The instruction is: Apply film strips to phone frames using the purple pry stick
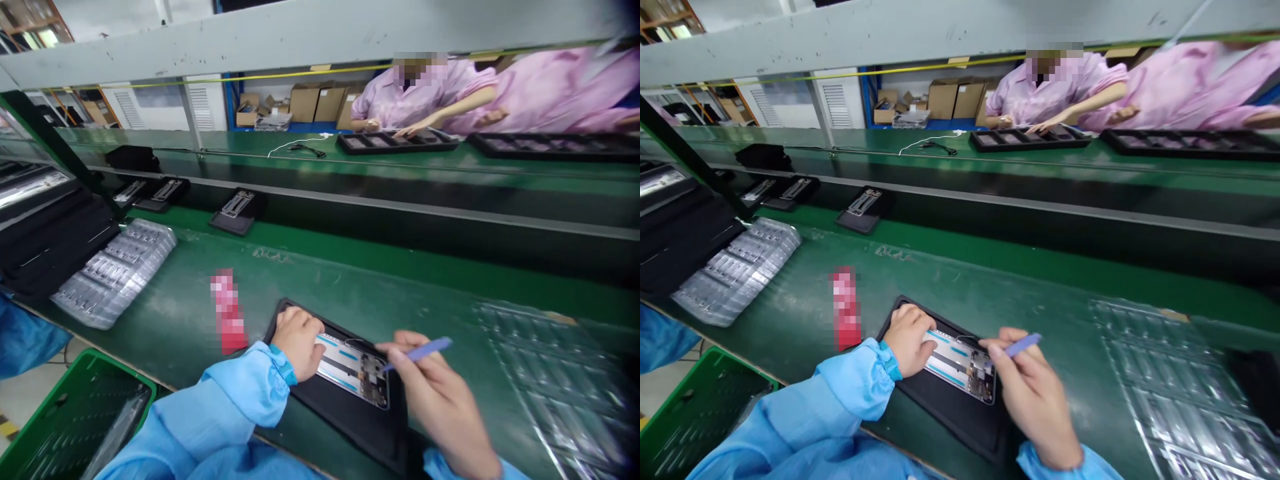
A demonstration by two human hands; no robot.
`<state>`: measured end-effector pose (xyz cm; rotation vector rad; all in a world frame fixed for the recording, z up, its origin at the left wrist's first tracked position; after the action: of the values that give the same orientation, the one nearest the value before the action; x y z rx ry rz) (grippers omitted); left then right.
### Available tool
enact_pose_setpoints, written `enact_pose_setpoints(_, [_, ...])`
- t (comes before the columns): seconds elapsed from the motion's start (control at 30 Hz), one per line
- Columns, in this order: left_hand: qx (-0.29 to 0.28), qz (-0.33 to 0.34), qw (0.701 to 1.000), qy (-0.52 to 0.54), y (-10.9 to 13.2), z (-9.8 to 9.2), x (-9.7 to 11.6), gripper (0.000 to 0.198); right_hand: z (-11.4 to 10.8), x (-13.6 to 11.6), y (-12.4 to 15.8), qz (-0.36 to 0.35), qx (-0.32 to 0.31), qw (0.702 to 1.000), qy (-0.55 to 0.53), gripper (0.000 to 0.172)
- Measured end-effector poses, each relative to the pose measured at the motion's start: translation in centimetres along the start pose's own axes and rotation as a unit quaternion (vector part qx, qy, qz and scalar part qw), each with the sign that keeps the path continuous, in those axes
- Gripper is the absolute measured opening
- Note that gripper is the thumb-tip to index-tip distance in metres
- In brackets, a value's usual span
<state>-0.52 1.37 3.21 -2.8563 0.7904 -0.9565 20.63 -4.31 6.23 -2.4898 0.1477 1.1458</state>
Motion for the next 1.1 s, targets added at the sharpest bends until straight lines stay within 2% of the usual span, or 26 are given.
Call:
enact_pose_setpoints(0.1, [-0.002, -0.003, 1.0, -0.001, -0.1, 0.0, 0.0, 0.023, 1.7, 0.0, 1.3, -0.025, -0.054, 0.998, 0.019, 0.036])
enact_pose_setpoints(0.17, [-0.004, -0.004, 1.0, -0.001, -0.1, 0.0, 0.0, 0.023, 2.5, 0.2, 1.3, -0.026, -0.066, 0.997, 0.037, 0.038])
enact_pose_setpoints(0.77, [-0.006, -0.003, 1.0, 0.009, -0.2, 0.0, 0.1, 0.022, 4.1, 0.3, 1.0, -0.082, -0.043, 0.991, 0.091, 0.03])
enact_pose_setpoints(1.1, [-0.009, -0.003, 1.0, 0.005, -0.2, -0.1, 0.2, 0.021, 3.4, 0.1, 1.4, -0.075, -0.008, 0.991, 0.112, 0.034])
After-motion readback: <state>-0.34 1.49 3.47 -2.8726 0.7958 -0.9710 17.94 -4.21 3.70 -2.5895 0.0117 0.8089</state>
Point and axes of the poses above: each hand's wrist, its own y-axis away from the middle knuckle, its own z-axis out of the palm, x = y × z, the point moved 5 cm from there along -y, towards the middle knuckle, and after that the axes turned 5 degrees about x, right-handed, at the moved point
